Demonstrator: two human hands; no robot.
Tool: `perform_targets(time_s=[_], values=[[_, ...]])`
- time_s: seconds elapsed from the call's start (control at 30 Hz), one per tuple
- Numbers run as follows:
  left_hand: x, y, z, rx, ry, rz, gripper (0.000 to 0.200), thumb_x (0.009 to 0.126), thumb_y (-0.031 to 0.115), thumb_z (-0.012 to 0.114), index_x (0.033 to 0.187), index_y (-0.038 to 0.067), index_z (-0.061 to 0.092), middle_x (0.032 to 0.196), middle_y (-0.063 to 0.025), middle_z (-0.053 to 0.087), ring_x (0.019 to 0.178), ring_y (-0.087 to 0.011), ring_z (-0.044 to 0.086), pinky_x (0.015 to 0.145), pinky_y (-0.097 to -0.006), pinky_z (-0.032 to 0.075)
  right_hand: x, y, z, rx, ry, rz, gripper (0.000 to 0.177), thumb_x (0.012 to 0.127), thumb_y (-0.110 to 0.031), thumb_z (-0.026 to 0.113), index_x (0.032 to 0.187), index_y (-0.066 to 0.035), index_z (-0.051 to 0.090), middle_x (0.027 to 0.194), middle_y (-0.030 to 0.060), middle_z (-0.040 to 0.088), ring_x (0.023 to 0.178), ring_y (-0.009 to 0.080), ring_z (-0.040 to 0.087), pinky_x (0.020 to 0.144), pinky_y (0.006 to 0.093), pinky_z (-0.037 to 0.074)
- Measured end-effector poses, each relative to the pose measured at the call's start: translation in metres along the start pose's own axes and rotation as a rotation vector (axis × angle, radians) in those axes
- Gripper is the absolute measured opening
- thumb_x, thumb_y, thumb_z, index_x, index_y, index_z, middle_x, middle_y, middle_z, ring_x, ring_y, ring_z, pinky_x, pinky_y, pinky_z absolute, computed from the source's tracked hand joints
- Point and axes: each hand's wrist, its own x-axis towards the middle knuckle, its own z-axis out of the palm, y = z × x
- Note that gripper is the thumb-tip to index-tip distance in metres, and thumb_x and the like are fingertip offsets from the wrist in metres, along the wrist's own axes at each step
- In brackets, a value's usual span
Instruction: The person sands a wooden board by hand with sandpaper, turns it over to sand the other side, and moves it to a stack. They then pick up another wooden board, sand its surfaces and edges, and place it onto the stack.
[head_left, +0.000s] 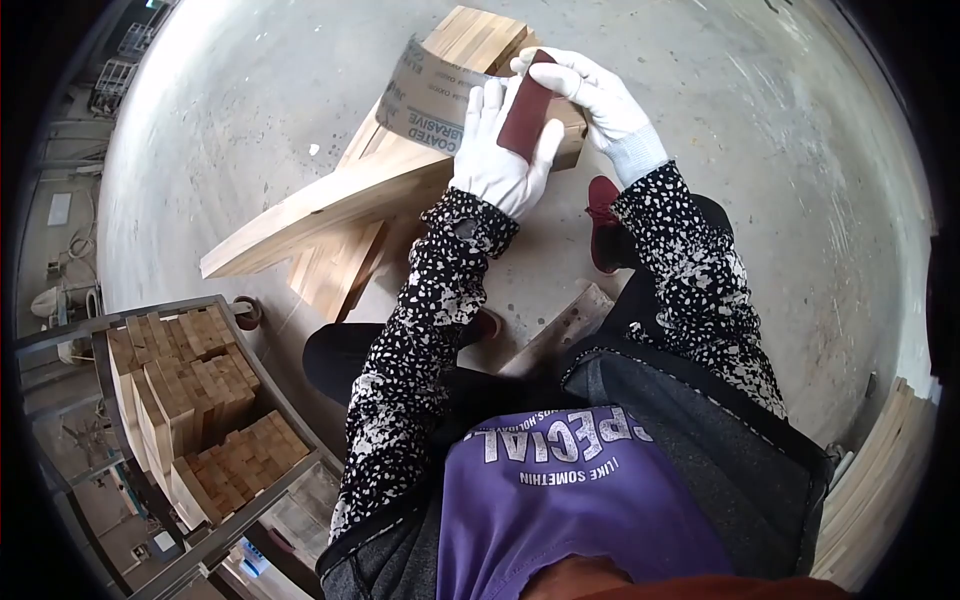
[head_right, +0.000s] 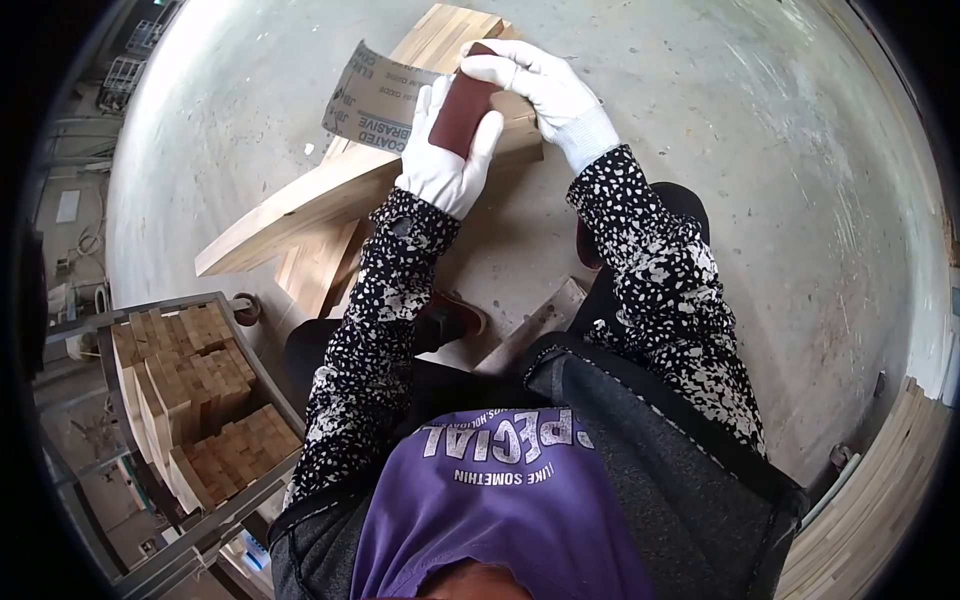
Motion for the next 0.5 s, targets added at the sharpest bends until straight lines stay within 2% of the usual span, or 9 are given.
perform_targets(time_s=[0.07, 0.1, 0.13, 0.2, 0.23, 0.33, 0.4, 0.5], values=[[-0.001, 0.003, 0.003, 0.2, 0.095, -0.087, 0.053, 0.088, 0.033, 0.053, 0.134, 0.01, 0.039, 0.128, -0.0188, 0.045, 0.12, -0.0458, 0.038, 0.103, -0.0566, 0.024, 0.002, 0.002, 0.001, 0.094, 0.103, -0.112, 0.046, 0.091, -0.037, 0.052, 0.116, 0.002, 0.054, 0.117, 0.0134, 0.058, 0.104, 0.0195, 0.057, 0.093, 0.0321, 0.045], [-0.001, 0.004, 0.005, 0.301, 0.143, -0.128, 0.052, 0.088, 0.033, 0.052, 0.134, 0.011, 0.039, 0.129, -0.0194, 0.044, 0.119, -0.0476, 0.037, 0.102, -0.0586, 0.024, 0.003, 0.001, 0.0, 0.093, 0.107, -0.115, 0.046, 0.091, -0.037, 0.052, 0.116, 0.002, 0.054, 0.117, 0.0134, 0.058, 0.104, 0.0195, 0.057, 0.093, 0.0321, 0.045], [0.0, 0.003, 0.007, 0.299, 0.139, -0.123, 0.052, 0.088, 0.033, 0.052, 0.134, 0.011, 0.039, 0.129, -0.0194, 0.044, 0.119, -0.0476, 0.037, 0.102, -0.0586, 0.024, 0.005, 0.0, -0.001, 0.153, 0.153, -0.039, 0.054, 0.09, -0.044, 0.049, 0.119, 0.002, 0.052, 0.118, 0.0147, 0.057, 0.106, 0.021, 0.056, 0.094, 0.034, 0.045], [0.002, 0.002, 0.014, 0.5, 0.109, -0.201, 0.051, 0.09, 0.036, 0.047, 0.134, 0.011, 0.04, 0.131, -0.02, 0.043, 0.12, -0.0493, 0.035, 0.101, -0.0631, 0.02, 0.006, -0.004, -0.002, 0.278, 0.243, 0.11, 0.071, 0.088, -0.059, 0.043, 0.125, 0.001, 0.047, 0.12, 0.0173, 0.054, 0.109, 0.024, 0.054, 0.096, 0.0377, 0.044], [0.004, 0.003, 0.016, 0.601, 0.094, -0.243, 0.051, 0.091, 0.037, 0.045, 0.134, 0.011, 0.04, 0.131, -0.0203, 0.042, 0.121, -0.0501, 0.034, 0.1, -0.0653, 0.019, 0.006, -0.006, -0.001, 0.28, 0.246, 0.11, 0.071, 0.088, -0.059, 0.043, 0.125, 0.001, 0.047, 0.12, 0.0173, 0.054, 0.109, 0.024, 0.054, 0.096, 0.0377, 0.044], [0.019, 0.025, 0.042, 0.578, 0.061, -0.212, 0.052, 0.091, 0.042, 0.038, 0.134, 0.012, 0.04, 0.133, -0.0206, 0.041, 0.123, -0.0502, 0.031, 0.101, -0.0671, 0.014, 0.008, -0.014, 0.003, 0.473, 0.386, 0.204, 0.089, 0.081, -0.072, 0.037, 0.132, 0.001, 0.037, 0.122, 0.0196, 0.052, 0.113, 0.027, 0.051, 0.099, 0.0416, 0.04], [0.023, 0.033, 0.053, 0.568, 0.05, -0.206, 0.053, 0.092, 0.044, 0.035, 0.134, 0.013, 0.04, 0.134, -0.0207, 0.04, 0.124, -0.0502, 0.03, 0.101, -0.068, 0.011, 0.001, -0.014, 0.004, 0.557, 0.388, 0.196, 0.084, 0.083, -0.068, 0.037, 0.131, 0.001, 0.039, 0.122, 0.0197, 0.053, 0.112, 0.0264, 0.052, 0.098, 0.04, 0.041], [0.026, 0.037, 0.064, 0.571, 0.044, -0.206, 0.053, 0.093, 0.05, 0.031, 0.137, 0.021, 0.037, 0.134, -0.019, 0.041, 0.128, -0.0464, 0.026, 0.104, -0.0639, 0.006, -0.006, -0.016, -0.004, 0.727, 0.401, 0.174, 0.076, 0.088, -0.061, 0.038, 0.128, 0.003, 0.043, 0.121, 0.0199, 0.053, 0.111, 0.0251, 0.053, 0.097, 0.0368, 0.041]])
